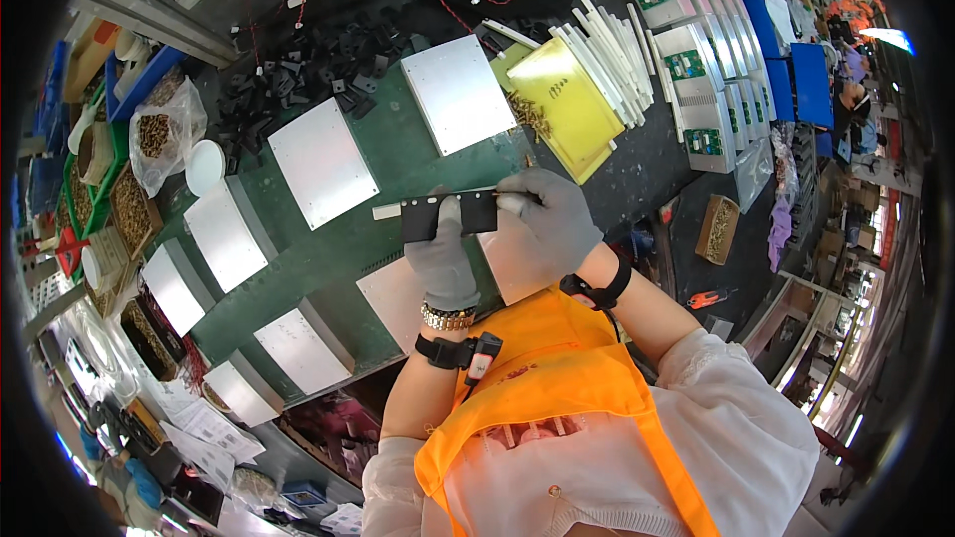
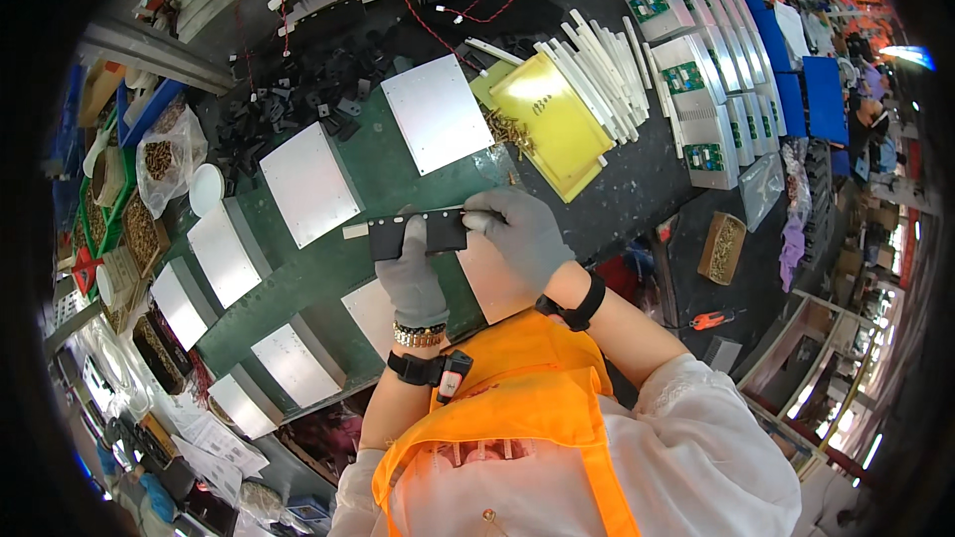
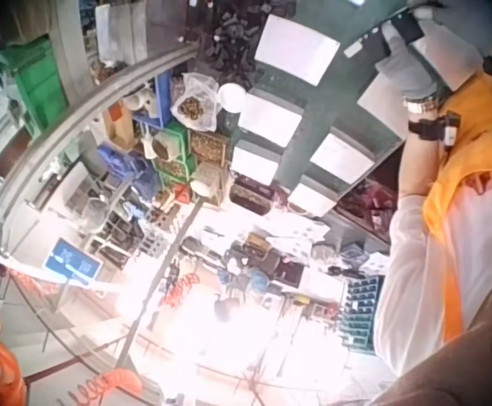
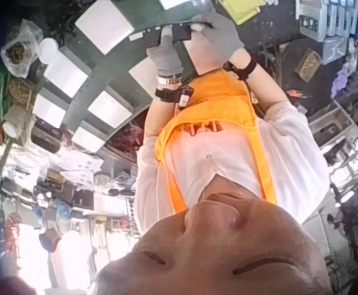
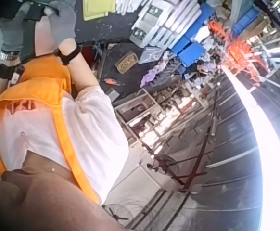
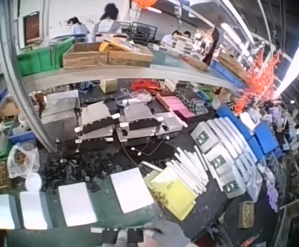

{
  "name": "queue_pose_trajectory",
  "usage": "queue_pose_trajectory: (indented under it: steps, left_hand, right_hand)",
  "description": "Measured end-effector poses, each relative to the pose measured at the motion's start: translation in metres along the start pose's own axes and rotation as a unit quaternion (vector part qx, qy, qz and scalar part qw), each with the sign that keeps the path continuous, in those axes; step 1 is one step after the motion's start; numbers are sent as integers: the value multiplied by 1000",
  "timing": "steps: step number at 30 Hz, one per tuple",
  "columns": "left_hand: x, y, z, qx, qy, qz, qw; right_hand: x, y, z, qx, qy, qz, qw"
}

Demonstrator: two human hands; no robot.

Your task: The person picks up metal heat sinks from a cardboard box, places them on a workbench, and turns them over. They then pick up a black bracket and insert small metal pins into the bracket holes by hand.

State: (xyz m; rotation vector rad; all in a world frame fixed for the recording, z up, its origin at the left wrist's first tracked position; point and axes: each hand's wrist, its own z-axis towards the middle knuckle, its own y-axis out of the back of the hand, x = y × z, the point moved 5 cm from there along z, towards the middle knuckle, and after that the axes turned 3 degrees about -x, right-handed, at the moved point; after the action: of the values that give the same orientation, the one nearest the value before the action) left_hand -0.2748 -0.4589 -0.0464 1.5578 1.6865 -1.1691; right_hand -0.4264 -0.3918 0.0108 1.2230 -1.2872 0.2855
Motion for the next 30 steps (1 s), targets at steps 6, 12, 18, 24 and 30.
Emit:
queue_pose_trajectory:
  steps: [6, 12, 18, 24, 30]
  left_hand:
    - [1, -10, -3, -5, 19, -39, 999]
    - [6, -18, -3, -1, 44, -57, 997]
    - [4, -26, -8, 21, 46, -84, 995]
    - [4, -29, -11, 8, 41, -57, 997]
    - [4, -38, -17, 27, 3, 17, 999]
  right_hand:
    - [12, 5, -1, -28, 113, -130, 985]
    - [12, 10, -1, -42, 166, -200, 965]
    - [5, 17, -1, -57, 162, -132, 976]
    - [4, 20, -2, -35, 175, -202, 963]
    - [3, 22, -3, 5, 139, -245, 960]
